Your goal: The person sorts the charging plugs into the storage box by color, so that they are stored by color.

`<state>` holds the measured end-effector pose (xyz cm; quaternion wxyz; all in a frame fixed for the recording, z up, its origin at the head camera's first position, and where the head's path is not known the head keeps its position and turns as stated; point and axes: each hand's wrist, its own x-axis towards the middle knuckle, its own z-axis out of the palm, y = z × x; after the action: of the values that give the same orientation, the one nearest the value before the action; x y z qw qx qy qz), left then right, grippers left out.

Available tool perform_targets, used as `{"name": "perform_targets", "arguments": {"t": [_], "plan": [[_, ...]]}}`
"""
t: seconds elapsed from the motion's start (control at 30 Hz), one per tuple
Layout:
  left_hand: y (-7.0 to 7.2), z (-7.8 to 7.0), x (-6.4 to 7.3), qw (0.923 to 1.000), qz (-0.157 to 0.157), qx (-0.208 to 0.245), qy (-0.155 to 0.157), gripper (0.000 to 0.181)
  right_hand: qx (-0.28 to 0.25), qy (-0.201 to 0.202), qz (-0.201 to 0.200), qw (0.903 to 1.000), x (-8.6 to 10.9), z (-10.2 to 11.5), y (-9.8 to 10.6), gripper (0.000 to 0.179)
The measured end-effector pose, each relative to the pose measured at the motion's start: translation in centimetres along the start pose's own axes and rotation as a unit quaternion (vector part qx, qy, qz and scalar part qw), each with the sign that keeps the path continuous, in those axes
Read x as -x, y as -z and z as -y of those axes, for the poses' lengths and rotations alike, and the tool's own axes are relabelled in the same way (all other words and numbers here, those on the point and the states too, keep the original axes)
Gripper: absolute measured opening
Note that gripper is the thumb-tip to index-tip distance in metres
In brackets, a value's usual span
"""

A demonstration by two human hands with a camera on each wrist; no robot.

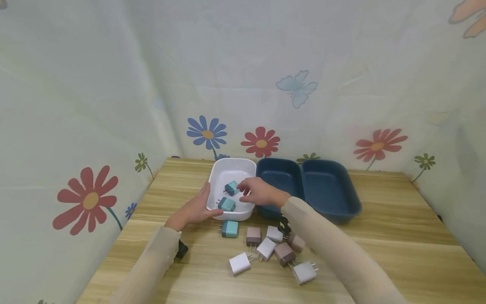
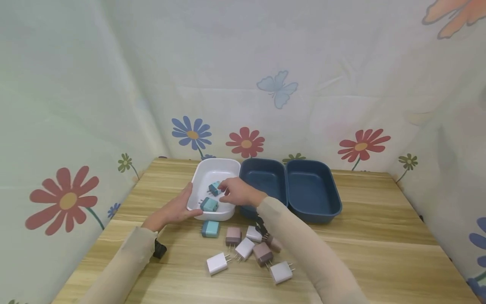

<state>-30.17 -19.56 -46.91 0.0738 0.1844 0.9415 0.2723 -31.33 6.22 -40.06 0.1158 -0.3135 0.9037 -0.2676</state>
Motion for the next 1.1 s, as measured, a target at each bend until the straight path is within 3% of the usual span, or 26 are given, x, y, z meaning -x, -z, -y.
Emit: {"name": "perform_targets", "arguments": {"t": [0.33,0.5,0.8,1.1], "plan": [[-0.1,0.0,-0.1,1.0000,-0.003,0.005,-0.001,0.119,0.045,0.068,0.000,0.9966,3.0,0.6,0.0,0.036],[-0.1,-0.1,-0.1,0.9999,-0.006,0.009,-0.004,0.118,0.041,0.103,0.020,0.9936,4.3,1.1,-0.7,0.032],[-0.2,-0.1,-0.1,0.9999,-0.008,0.007,-0.004,0.117,0.037,0.117,0.032,0.9919,5.4,1.7,-3.3,0.031],[-0.2,-0.1,0.0,0.9998,-0.014,-0.001,-0.014,0.116,0.109,0.136,0.036,0.9841,5.3,1.7,-5.3,0.040]]}}
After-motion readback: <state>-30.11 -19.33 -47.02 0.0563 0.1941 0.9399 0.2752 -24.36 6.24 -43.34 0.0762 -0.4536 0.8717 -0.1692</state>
